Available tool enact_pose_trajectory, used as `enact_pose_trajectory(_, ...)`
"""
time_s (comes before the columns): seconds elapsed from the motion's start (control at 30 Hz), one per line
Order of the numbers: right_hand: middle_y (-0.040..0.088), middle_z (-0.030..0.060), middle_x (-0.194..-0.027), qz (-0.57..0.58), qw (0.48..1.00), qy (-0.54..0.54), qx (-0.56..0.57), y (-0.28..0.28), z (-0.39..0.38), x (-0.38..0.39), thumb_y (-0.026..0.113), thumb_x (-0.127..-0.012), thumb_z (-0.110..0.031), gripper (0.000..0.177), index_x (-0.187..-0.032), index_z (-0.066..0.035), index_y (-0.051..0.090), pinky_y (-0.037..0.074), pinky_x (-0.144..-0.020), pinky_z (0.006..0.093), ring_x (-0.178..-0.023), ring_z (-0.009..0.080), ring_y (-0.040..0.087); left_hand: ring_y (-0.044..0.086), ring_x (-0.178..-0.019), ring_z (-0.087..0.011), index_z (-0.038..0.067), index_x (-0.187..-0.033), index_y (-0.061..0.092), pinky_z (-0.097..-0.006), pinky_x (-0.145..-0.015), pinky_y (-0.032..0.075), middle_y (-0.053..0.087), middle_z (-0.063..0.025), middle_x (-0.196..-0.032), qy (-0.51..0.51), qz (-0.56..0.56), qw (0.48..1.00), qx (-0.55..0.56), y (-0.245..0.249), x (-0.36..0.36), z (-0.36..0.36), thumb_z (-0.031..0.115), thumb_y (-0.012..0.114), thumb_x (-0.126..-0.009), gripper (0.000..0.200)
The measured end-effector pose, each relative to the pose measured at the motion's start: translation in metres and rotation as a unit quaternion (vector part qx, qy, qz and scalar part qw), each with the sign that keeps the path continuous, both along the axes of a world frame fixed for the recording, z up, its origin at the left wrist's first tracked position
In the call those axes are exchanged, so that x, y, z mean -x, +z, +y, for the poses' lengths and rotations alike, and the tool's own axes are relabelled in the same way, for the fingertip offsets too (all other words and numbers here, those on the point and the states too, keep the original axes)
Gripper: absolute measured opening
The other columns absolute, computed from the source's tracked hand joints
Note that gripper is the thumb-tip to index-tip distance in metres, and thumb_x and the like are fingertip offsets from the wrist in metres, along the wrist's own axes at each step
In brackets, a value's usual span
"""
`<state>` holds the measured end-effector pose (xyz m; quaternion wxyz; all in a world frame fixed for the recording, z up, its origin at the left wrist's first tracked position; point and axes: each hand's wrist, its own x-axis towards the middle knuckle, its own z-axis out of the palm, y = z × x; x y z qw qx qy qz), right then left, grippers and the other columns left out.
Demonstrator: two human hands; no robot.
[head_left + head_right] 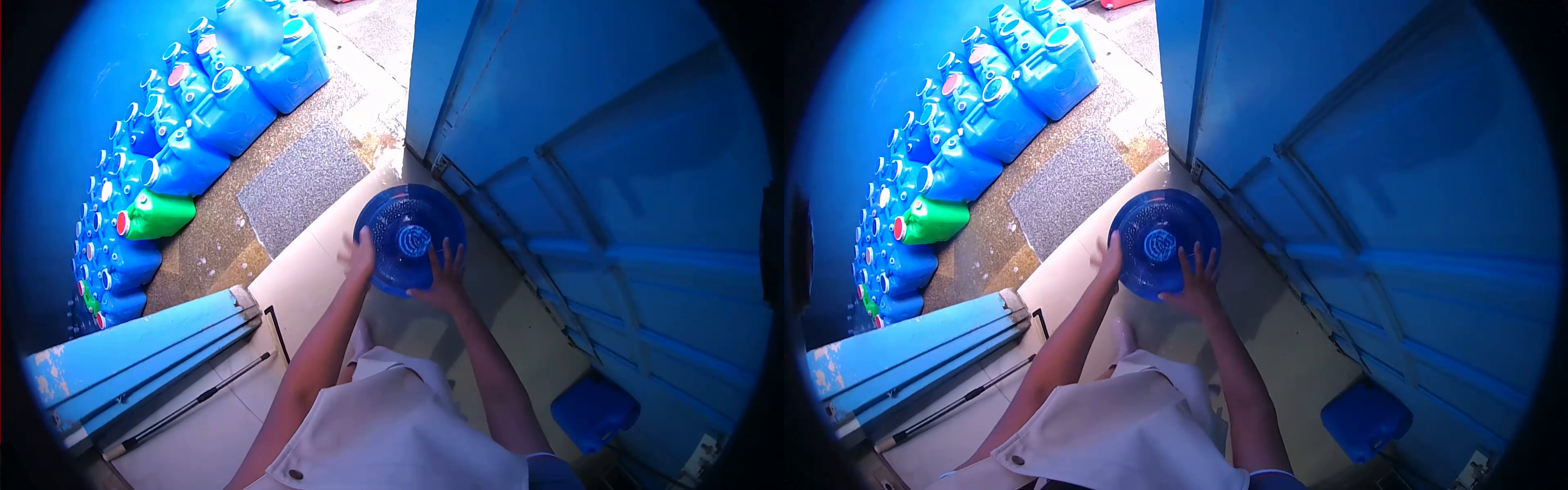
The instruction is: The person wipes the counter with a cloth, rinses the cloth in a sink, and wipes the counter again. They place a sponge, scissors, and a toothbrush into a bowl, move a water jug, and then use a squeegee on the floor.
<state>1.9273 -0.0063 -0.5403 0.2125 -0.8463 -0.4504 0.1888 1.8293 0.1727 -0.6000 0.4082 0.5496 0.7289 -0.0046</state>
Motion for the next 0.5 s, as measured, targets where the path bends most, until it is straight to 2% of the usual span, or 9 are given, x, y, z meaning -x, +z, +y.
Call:
enact_pose_trajectory(0.03, 0.005, 0.0177, -0.145, -0.001, 1.000, 0.000, 0.000, 0.001, 0.002, 0.002, 0.076, -0.054, -0.048, 0.110, -0.141, -0.024, 0.014, 0.019, -0.091, 0.0713, -0.128, 0.0525, 0.003, 0.042, -0.111, -0.0472, 0.018, -0.139, 0.003, -0.0655, -0.071, 0.040, 0.022, -0.0236, -0.137, 0.069, -0.093, 0.984, 0.135, 0.012, 0.010, -0.003, 0.071, 0.034, -0.077, 0.087)
enact_pose_trajectory(0.07, 0.004, 0.0187, -0.145, 0.002, 1.000, -0.019, 0.004, 0.001, 0.005, 0.007, 0.077, -0.051, -0.050, 0.113, -0.141, -0.024, 0.014, 0.021, -0.091, 0.0703, -0.128, 0.0521, 0.003, 0.042, -0.110, -0.0482, 0.019, -0.139, 0.001, -0.0649, -0.069, 0.041, 0.019, -0.0225, -0.139, 0.136, -0.182, 0.937, 0.267, 0.031, 0.017, -0.004, 0.074, 0.032, -0.076, 0.089)
enact_pose_trajectory(0.2, 0.003, 0.0215, -0.144, 0.003, 0.998, -0.060, -0.027, -0.004, 0.022, 0.003, 0.081, -0.044, -0.050, 0.119, -0.140, -0.024, 0.016, 0.025, -0.092, 0.0680, -0.127, 0.0531, 0.002, 0.043, -0.110, -0.0466, 0.018, -0.138, -0.001, -0.0674, -0.069, 0.040, 0.021, -0.0211, -0.138, 0.171, -0.253, 0.911, 0.279, 0.044, 0.005, -0.003, 0.075, 0.029, -0.076, 0.089)
enact_pose_trajectory(0.27, 0.004, 0.0230, -0.143, -0.023, 0.994, -0.099, -0.046, -0.006, 0.037, 0.019, 0.081, -0.044, -0.050, 0.119, -0.140, -0.023, 0.016, 0.025, -0.092, 0.0681, -0.127, 0.0543, 0.002, 0.045, -0.108, -0.0458, 0.018, -0.139, 0.000, -0.0596, -0.066, 0.047, 0.024, -0.0263, -0.135, 0.097, -0.193, 0.952, 0.215, 0.037, -0.006, 0.024, 0.072, 0.030, -0.077, 0.088)
enact_pose_trajectory(0.3, 0.004, 0.0246, -0.142, -0.043, 0.988, -0.130, -0.066, -0.008, 0.051, 0.026, 0.082, -0.043, -0.049, 0.119, -0.140, -0.023, 0.017, 0.025, -0.092, 0.0681, -0.126, 0.0555, 0.002, 0.045, -0.110, -0.0444, 0.014, -0.139, 0.008, -0.0560, -0.078, 0.045, 0.031, -0.0283, -0.132, 0.060, -0.156, 0.967, 0.193, 0.029, -0.008, 0.042, 0.070, 0.031, -0.079, 0.085)
enact_pose_trajectory(0.33, 0.004, 0.0246, -0.142, -0.041, 0.988, -0.132, -0.068, -0.013, 0.068, 0.032, 0.082, -0.043, -0.049, 0.119, -0.140, -0.023, 0.017, 0.025, -0.092, 0.0681, -0.126, 0.0555, 0.002, 0.045, -0.110, -0.0444, 0.014, -0.139, 0.008, -0.0560, -0.078, 0.045, 0.031, -0.0283, -0.132, 0.059, -0.154, 0.968, 0.190, 0.018, -0.012, 0.063, 0.070, 0.031, -0.079, 0.085)
enact_pose_trajectory(0.4, 0.005, 0.0274, -0.141, -0.046, 0.971, -0.226, -0.055, -0.015, 0.093, 0.050, 0.082, -0.044, -0.049, 0.119, -0.140, -0.022, 0.018, 0.021, -0.094, 0.0683, -0.125, 0.0571, 0.003, 0.042, -0.115, -0.0423, 0.009, -0.137, 0.017, -0.0471, -0.091, 0.039, 0.038, -0.0302, -0.127, -0.080, -0.110, 0.983, 0.122, -0.008, -0.021, 0.099, 0.067, 0.033, -0.080, 0.083)
enact_pose_trajectory(0.43, 0.005, 0.0274, -0.141, -0.045, 0.972, -0.226, -0.055, -0.016, 0.108, 0.053, 0.082, -0.044, -0.049, 0.119, -0.140, -0.022, 0.018, 0.021, -0.094, 0.0683, -0.125, 0.0571, 0.003, 0.042, -0.115, -0.0423, 0.009, -0.137, 0.017, -0.0471, -0.091, 0.039, 0.038, -0.0302, -0.127, -0.079, -0.109, 0.983, 0.121, -0.005, -0.029, 0.115, 0.067, 0.033, -0.080, 0.083)
enact_pose_trajectory(0.5, 0.007, 0.0293, -0.139, -0.044, 0.957, -0.285, -0.034, -0.015, 0.133, 0.059, 0.082, -0.043, -0.049, 0.119, -0.140, -0.022, 0.017, 0.018, -0.096, 0.0675, -0.125, 0.0572, 0.002, 0.040, -0.119, -0.0413, 0.005, -0.135, 0.022, -0.0403, -0.098, 0.032, 0.042, -0.0308, -0.124, -0.149, -0.129, 0.972, 0.126, 0.006, -0.038, 0.138, 0.063, 0.035, -0.082, 0.080)
